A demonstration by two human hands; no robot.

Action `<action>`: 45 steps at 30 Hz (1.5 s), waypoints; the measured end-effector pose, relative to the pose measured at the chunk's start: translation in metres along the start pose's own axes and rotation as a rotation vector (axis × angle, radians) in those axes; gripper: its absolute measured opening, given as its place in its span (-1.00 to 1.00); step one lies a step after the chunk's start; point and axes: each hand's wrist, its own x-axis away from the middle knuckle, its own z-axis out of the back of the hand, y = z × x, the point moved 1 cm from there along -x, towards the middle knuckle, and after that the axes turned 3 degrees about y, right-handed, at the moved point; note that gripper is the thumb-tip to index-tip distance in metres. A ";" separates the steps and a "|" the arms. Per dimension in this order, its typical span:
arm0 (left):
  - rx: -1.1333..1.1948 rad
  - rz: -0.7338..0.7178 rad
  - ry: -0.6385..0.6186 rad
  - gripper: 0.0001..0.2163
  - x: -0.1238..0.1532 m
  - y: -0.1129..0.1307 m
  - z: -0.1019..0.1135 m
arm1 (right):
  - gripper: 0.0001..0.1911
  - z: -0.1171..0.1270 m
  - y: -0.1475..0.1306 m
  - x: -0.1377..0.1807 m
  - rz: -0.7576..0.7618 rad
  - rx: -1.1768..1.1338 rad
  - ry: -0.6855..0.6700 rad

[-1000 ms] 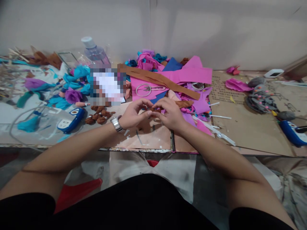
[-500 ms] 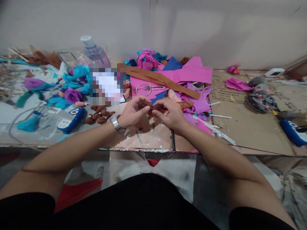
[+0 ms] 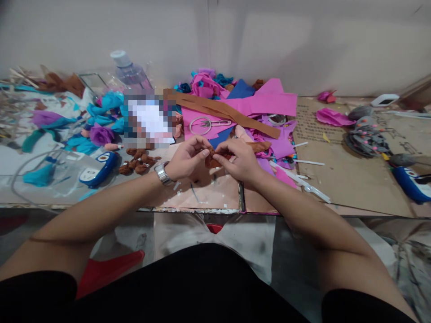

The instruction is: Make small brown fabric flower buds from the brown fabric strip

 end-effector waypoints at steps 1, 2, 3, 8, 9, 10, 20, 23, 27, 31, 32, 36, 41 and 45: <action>0.011 0.006 -0.008 -0.54 0.000 0.000 0.000 | -0.71 0.000 0.000 0.000 -0.001 -0.005 0.004; 0.019 0.012 -0.012 -0.54 0.000 0.000 -0.001 | -0.72 -0.001 0.000 0.001 -0.003 -0.010 0.012; 0.024 0.016 -0.014 -0.54 0.000 0.000 -0.001 | -0.73 -0.001 0.000 0.001 -0.006 -0.017 0.019; 0.067 0.057 -0.022 -0.51 0.000 -0.004 -0.001 | -0.68 -0.002 0.000 -0.001 0.078 -0.038 -0.050; 0.077 0.065 -0.028 -0.51 0.000 -0.004 -0.002 | -0.70 -0.002 -0.001 -0.001 0.106 -0.038 -0.068; 0.081 0.072 -0.034 -0.50 0.000 -0.005 -0.002 | -0.72 -0.001 -0.001 -0.002 0.124 -0.038 -0.075; -0.022 0.072 -0.081 -0.41 0.001 -0.005 0.002 | -0.77 0.002 -0.005 -0.002 0.030 -0.048 0.091; -0.043 0.048 -0.100 -0.47 0.002 -0.005 0.002 | -0.78 0.002 -0.007 -0.002 0.015 -0.066 0.089; -0.116 0.020 -0.124 -0.55 0.001 -0.004 0.002 | -0.79 0.003 -0.008 -0.002 -0.001 -0.078 0.065; -0.265 -0.078 -0.125 -0.57 0.001 -0.003 0.004 | -0.80 0.001 -0.006 -0.001 0.011 -0.057 0.046; -0.312 -0.102 -0.126 -0.57 0.001 -0.002 0.004 | -0.80 0.001 -0.006 -0.001 0.014 -0.051 0.043; -0.445 -0.144 -0.133 -0.58 0.003 0.003 0.005 | -0.79 -0.001 -0.002 -0.001 0.007 -0.031 0.024; -0.459 -0.217 -0.028 -0.65 0.002 0.004 0.005 | -0.85 -0.002 0.001 -0.003 0.089 0.090 -0.040; -0.320 -0.194 0.034 -0.54 0.003 -0.004 0.003 | -0.85 -0.003 0.001 -0.003 0.126 0.118 -0.027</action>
